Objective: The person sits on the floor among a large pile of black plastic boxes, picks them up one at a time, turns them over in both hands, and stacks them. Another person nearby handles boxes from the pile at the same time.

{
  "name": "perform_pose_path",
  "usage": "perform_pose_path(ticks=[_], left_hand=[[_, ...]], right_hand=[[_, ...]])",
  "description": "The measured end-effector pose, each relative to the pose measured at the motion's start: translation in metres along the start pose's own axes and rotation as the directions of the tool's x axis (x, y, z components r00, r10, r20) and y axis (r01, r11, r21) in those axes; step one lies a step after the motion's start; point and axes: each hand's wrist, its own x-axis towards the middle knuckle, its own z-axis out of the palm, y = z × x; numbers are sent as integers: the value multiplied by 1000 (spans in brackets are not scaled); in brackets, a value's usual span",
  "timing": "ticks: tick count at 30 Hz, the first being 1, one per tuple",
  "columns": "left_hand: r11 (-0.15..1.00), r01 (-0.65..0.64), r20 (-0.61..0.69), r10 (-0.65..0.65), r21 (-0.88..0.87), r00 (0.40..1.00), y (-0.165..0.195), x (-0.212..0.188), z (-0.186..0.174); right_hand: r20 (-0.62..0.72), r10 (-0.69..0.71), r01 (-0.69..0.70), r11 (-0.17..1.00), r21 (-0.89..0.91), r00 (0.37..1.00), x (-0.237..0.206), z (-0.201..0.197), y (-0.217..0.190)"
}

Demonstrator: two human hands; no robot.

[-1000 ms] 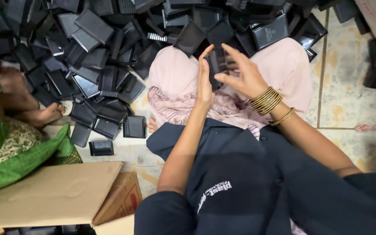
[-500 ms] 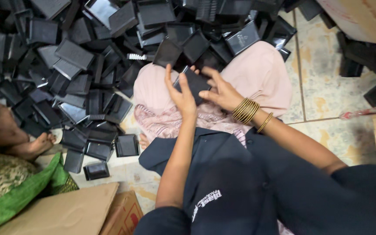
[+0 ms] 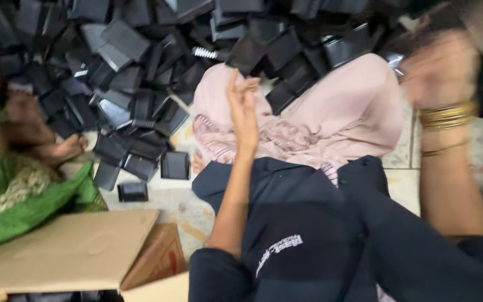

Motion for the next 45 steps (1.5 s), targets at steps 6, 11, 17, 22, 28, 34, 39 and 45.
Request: perform_pose_path(ticks=[6, 11, 17, 22, 28, 34, 39, 45], left_hand=[[949, 163, -426, -34, 271, 904, -1, -17, -113], [439, 349, -505, 312, 828, 805, -18, -67, -212], [279, 854, -865, 386, 440, 320, -29, -100, -339], [385, 836, -912, 282, 391, 297, -52, -103, -359], [406, 829, -922, 219, 385, 321, -55, -102, -365], [743, 620, -953, 301, 251, 25, -23, -72, -385], [975, -210, -769, 82, -70, 634, 30, -13, -297], [755, 241, -171, -422, -610, 890, 38, 26, -103]], right_hand=[[-19, 79, -31, 581, 814, 997, 47, 11, -40], [-97, -495, 503, 829, 244, 864, 99, 69, -147], [-113, -590, 585, 807, -80, 799, 137, 111, -189], [-157, -351, 384, 816, 433, 923, 124, 95, -162], [152, -92, -19, 795, 606, 984, 35, 56, -66], [102, -21, 8, 993, 121, 995, -45, 53, -26], [155, 232, -227, 973, -47, 960, -47, 38, -52], [14, 146, -114, 705, 700, 989, -2, 3, -105]])
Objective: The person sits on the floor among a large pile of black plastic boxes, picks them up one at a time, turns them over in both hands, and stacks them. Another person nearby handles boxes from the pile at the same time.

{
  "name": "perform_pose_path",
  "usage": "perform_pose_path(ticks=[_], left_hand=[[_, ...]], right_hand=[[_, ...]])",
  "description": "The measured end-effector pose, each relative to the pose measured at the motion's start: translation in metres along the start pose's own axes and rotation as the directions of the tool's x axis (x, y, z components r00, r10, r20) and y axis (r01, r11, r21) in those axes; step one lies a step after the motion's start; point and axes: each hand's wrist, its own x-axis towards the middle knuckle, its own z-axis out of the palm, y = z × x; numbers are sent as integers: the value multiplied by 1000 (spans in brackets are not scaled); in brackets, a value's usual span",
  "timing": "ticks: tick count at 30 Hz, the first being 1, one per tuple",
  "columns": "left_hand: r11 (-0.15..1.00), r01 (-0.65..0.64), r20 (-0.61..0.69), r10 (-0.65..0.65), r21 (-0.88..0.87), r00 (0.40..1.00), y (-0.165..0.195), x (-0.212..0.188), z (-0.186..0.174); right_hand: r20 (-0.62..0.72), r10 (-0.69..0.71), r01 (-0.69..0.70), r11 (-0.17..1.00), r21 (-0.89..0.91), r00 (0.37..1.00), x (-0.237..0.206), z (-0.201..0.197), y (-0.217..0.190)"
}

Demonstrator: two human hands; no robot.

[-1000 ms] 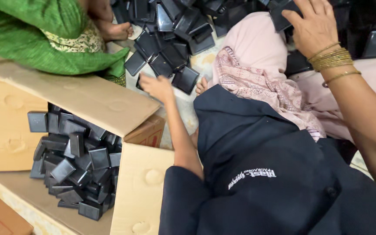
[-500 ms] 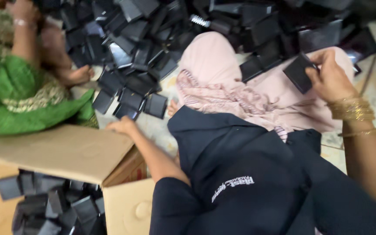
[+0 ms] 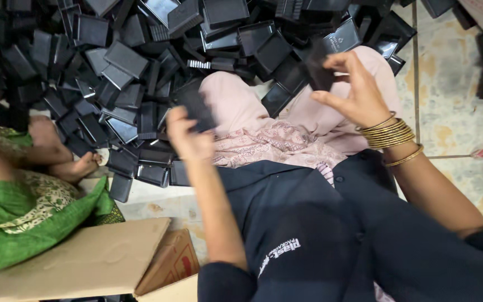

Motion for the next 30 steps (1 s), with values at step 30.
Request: perform_pose_path(ticks=[30], left_hand=[[983, -105, 454, 25, 153, 891, -115, -55, 97]], right_hand=[[18, 8, -11, 987, 159, 1000, -1, 48, -37]])
